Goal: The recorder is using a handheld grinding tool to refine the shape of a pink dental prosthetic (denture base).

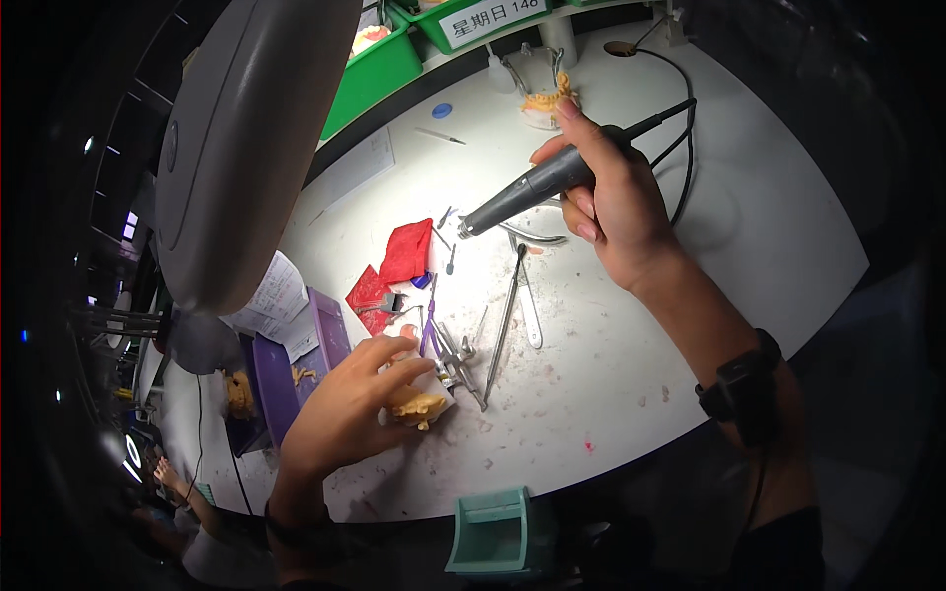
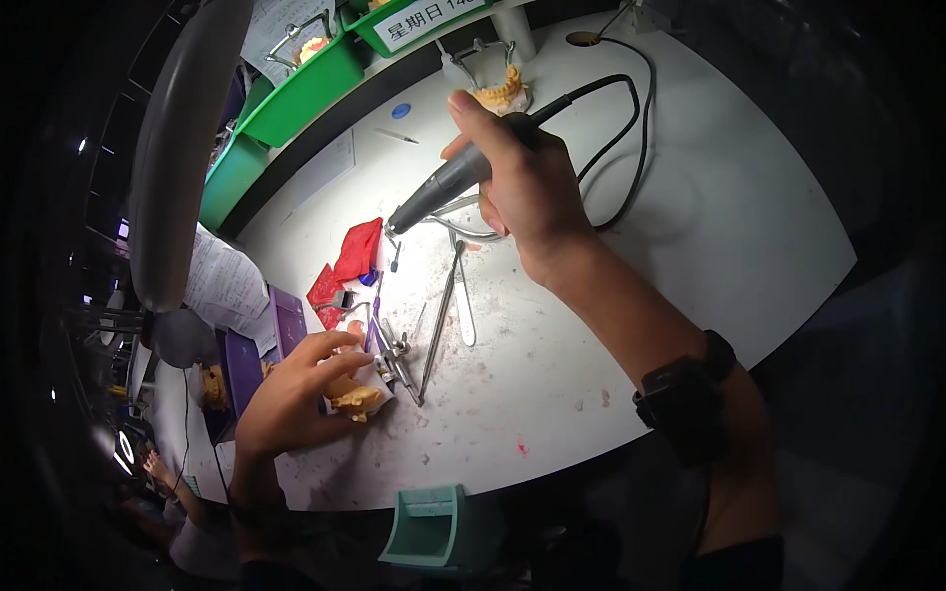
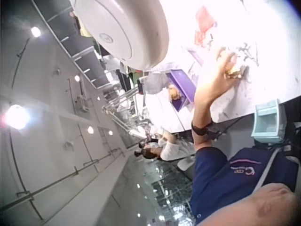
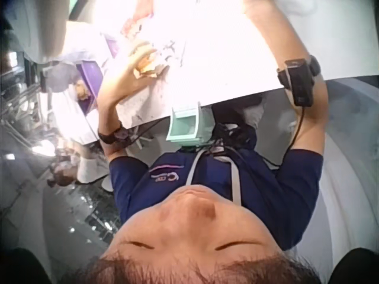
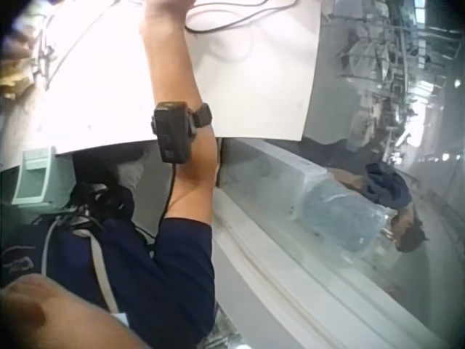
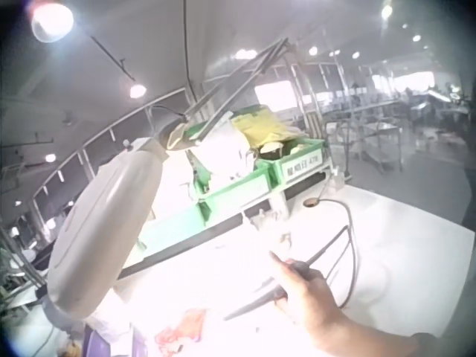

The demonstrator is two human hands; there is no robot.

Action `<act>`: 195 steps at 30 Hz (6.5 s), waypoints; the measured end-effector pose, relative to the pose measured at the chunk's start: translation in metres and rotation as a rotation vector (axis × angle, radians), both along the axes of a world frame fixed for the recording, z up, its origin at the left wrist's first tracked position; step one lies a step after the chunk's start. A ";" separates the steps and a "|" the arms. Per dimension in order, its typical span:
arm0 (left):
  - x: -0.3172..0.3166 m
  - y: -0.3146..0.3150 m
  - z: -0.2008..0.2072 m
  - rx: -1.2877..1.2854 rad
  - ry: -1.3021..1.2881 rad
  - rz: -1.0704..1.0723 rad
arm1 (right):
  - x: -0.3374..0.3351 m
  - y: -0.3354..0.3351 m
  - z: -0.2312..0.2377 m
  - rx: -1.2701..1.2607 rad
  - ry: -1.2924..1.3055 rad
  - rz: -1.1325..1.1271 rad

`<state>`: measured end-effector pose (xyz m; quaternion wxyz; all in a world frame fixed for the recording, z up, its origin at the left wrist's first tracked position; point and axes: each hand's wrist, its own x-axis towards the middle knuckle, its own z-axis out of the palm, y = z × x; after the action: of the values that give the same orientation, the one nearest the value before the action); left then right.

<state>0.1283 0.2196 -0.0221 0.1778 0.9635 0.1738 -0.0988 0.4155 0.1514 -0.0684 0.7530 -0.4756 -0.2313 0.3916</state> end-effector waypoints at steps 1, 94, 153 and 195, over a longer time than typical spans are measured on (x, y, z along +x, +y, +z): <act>0.003 -0.002 -0.004 0.018 0.002 0.019 | 0.001 -0.001 -0.002 -0.018 -0.017 0.005; 0.054 -0.007 -0.092 0.364 -0.519 0.193 | -0.009 -0.007 0.002 0.047 -0.180 0.007; 0.010 -0.004 -0.078 0.086 -1.099 0.096 | -0.047 -0.020 -0.006 0.116 -0.019 0.244; 0.024 -0.035 -0.055 0.044 -0.664 0.120 | -0.023 0.016 -0.027 0.398 -1.115 -0.280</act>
<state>0.1519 0.1849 -0.0768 0.2092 0.9348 0.1649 0.2348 0.3925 0.1671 -0.0953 0.6374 -0.4851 -0.5946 -0.0700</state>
